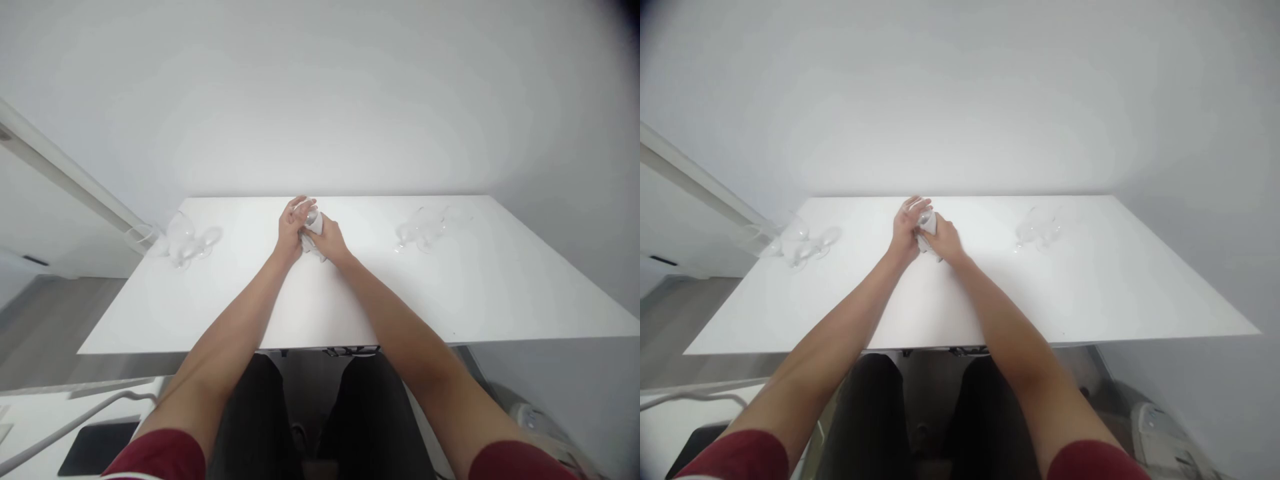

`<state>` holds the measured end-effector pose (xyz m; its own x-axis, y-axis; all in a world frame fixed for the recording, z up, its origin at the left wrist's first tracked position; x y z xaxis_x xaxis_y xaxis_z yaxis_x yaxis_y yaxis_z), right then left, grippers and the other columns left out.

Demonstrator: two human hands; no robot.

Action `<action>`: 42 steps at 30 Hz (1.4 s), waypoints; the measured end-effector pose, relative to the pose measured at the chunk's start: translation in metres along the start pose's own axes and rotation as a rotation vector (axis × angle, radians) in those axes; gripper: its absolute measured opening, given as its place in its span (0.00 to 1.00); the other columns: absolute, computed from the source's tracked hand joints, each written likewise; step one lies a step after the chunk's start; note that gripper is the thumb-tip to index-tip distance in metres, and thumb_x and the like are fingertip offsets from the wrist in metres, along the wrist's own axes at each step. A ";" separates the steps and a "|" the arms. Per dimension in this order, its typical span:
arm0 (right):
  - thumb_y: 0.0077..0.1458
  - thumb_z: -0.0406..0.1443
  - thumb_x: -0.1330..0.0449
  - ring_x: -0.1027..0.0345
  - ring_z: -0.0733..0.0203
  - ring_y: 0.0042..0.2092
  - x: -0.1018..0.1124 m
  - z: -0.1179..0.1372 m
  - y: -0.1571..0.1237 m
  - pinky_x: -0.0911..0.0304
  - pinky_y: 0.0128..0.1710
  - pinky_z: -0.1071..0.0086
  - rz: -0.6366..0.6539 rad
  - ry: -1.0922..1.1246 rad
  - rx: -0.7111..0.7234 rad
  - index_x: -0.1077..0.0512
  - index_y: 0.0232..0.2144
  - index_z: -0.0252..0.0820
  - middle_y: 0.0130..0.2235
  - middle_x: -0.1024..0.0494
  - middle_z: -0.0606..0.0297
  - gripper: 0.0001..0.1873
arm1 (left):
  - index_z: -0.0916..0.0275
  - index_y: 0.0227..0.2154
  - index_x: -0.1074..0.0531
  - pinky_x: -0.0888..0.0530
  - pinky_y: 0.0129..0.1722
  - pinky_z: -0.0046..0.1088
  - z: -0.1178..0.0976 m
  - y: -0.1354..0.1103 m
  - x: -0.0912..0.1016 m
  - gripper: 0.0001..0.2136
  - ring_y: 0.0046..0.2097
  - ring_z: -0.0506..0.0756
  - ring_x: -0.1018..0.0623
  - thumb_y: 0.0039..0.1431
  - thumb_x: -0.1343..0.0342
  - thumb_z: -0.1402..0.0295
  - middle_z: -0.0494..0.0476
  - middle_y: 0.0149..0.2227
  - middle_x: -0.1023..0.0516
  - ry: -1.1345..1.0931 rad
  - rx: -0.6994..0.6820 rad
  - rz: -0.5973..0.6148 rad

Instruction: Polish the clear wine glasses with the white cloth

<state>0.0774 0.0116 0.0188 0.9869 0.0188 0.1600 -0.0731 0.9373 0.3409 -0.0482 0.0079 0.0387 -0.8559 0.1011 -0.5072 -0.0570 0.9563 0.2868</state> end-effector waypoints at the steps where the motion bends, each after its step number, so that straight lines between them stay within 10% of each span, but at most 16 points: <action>1: 0.49 0.49 0.24 0.26 0.48 0.40 0.001 0.000 0.000 0.31 0.46 0.58 -0.041 -0.055 0.019 0.23 0.39 0.50 0.34 0.20 0.65 0.20 | 0.57 0.52 0.24 0.23 0.55 0.37 0.000 0.000 0.000 0.32 0.58 0.62 0.18 0.48 0.24 0.47 0.64 0.55 0.18 0.009 -0.020 -0.006; 8: 0.61 0.54 0.34 0.25 0.53 0.38 -0.004 -0.004 0.001 0.31 0.44 0.61 0.085 0.001 0.052 0.23 0.41 0.46 0.36 0.18 0.66 0.19 | 0.57 0.50 0.23 0.23 0.53 0.34 0.001 0.003 0.008 0.28 0.56 0.60 0.18 0.50 0.24 0.50 0.63 0.55 0.17 0.119 -0.066 -0.098; 15: 0.62 0.57 0.37 0.22 0.53 0.55 0.035 -0.022 0.017 0.28 0.57 0.61 -0.589 0.495 -0.069 0.23 0.43 0.47 0.48 0.16 0.63 0.22 | 0.56 0.53 0.25 0.25 0.49 0.31 0.012 0.016 0.030 0.29 0.57 0.58 0.20 0.52 0.25 0.50 0.60 0.57 0.19 0.089 -0.071 -0.292; 22: 0.59 0.56 0.34 0.19 0.54 0.46 0.007 -0.015 0.018 0.23 0.48 0.62 -0.126 0.761 -0.344 0.24 0.38 0.44 0.37 0.15 0.62 0.23 | 0.50 0.52 0.29 0.24 0.56 0.36 0.009 0.011 0.018 0.32 0.62 0.59 0.23 0.46 0.20 0.56 0.59 0.66 0.26 -0.099 -0.048 -0.075; 26: 0.55 0.48 0.30 0.24 0.59 0.33 0.013 -0.017 0.014 0.26 0.37 0.67 -0.260 0.651 -0.378 0.27 0.32 0.43 0.29 0.21 0.69 0.16 | 0.49 0.51 0.28 0.25 0.60 0.39 0.007 0.004 0.005 0.35 0.65 0.62 0.24 0.39 0.17 0.64 0.57 0.63 0.24 -0.091 0.029 0.168; 30: 0.61 0.48 0.37 0.29 0.60 0.34 0.030 -0.005 0.006 0.31 0.38 0.68 -0.534 0.208 -0.126 0.30 0.29 0.44 0.29 0.25 0.69 0.16 | 0.53 0.46 0.27 0.24 0.57 0.36 0.013 0.005 0.004 0.28 0.62 0.62 0.22 0.44 0.20 0.62 0.57 0.58 0.21 -0.016 0.072 0.107; 34: 0.65 0.49 0.39 0.34 0.61 0.34 0.026 0.011 0.000 0.32 0.41 0.67 -0.485 0.064 0.095 0.35 0.27 0.46 0.28 0.31 0.70 0.19 | 0.54 0.44 0.26 0.24 0.55 0.35 0.011 0.006 0.007 0.26 0.61 0.62 0.22 0.44 0.20 0.61 0.57 0.57 0.22 -0.060 0.069 0.084; 39: 0.57 0.49 0.35 0.34 0.61 0.28 0.010 -0.003 0.007 0.32 0.31 0.66 -0.204 0.564 -0.315 0.33 0.28 0.45 0.27 0.28 0.69 0.17 | 0.51 0.44 0.24 0.26 0.60 0.38 0.002 0.000 0.005 0.33 0.66 0.64 0.25 0.32 0.18 0.73 0.54 0.58 0.22 -0.106 0.057 0.224; 42: 0.57 0.49 0.34 0.32 0.61 0.30 0.013 -0.002 0.005 0.31 0.33 0.67 -0.302 0.518 -0.271 0.31 0.30 0.45 0.28 0.27 0.69 0.16 | 0.52 0.45 0.24 0.28 0.63 0.41 0.005 0.002 0.004 0.32 0.67 0.65 0.27 0.35 0.18 0.71 0.55 0.60 0.24 -0.108 0.071 0.177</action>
<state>0.0904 0.0171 0.0207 0.9048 -0.1571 -0.3959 0.1897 0.9808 0.0444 -0.0491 0.0118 0.0329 -0.7889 0.2941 -0.5396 0.1286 0.9376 0.3230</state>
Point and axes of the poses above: each hand's wrist, its own y-axis towards the middle knuckle, its own x-axis out of the back of the hand, z = x × y, the point moved 3 cm from there along y, towards the middle knuckle
